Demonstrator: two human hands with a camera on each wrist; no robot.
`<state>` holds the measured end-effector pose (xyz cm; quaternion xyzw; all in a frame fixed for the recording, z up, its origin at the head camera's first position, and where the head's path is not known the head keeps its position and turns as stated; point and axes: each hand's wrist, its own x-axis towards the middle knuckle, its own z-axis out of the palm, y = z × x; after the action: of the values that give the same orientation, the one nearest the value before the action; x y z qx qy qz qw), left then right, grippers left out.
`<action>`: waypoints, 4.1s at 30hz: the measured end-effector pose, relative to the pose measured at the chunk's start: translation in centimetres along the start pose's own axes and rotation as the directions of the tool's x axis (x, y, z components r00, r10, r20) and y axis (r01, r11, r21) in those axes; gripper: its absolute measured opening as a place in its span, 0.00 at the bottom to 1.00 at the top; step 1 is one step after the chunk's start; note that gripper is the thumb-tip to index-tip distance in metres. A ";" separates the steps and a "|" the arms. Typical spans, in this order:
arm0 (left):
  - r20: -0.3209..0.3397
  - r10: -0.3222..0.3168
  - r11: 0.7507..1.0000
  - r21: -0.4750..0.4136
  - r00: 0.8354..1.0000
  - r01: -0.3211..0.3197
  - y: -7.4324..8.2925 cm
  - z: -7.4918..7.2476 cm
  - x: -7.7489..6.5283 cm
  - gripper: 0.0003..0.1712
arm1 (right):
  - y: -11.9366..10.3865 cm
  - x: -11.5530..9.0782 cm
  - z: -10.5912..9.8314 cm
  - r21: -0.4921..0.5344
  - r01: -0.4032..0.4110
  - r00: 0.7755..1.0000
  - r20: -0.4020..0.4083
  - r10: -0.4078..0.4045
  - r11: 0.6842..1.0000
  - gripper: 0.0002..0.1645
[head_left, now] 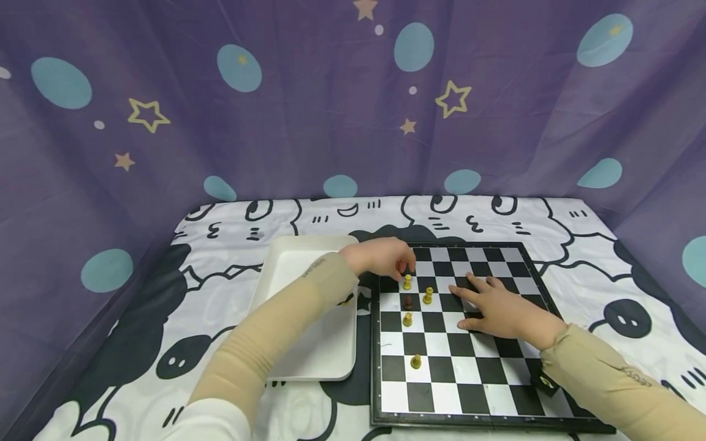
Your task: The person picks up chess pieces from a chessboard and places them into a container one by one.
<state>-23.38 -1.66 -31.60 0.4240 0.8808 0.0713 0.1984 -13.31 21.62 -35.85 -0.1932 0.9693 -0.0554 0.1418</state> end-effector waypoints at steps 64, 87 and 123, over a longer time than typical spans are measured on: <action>0.014 0.041 0.993 -0.114 0.999 -0.039 0.0 0.4 -1.1 0.06 | 0.1 -0.1 0.1 -0.004 0.001 1.000 -0.002 -0.001 1.000 0.45; -0.023 0.033 0.995 -0.094 0.999 -0.035 -0.6 0.6 -2.6 0.06 | 0.1 -0.1 0.1 -0.007 0.009 1.000 -0.011 -0.009 1.000 0.45; -0.142 0.049 0.992 -0.106 0.989 -0.065 -2.7 0.3 -6.6 0.09 | -0.1 -0.1 0.0 -0.007 -0.001 1.000 -0.002 0.001 1.000 0.46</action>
<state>-21.55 -8.48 -30.76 0.4314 0.8747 0.1548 0.1576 -13.21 21.59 -35.80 -0.1933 0.9696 -0.0524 0.1404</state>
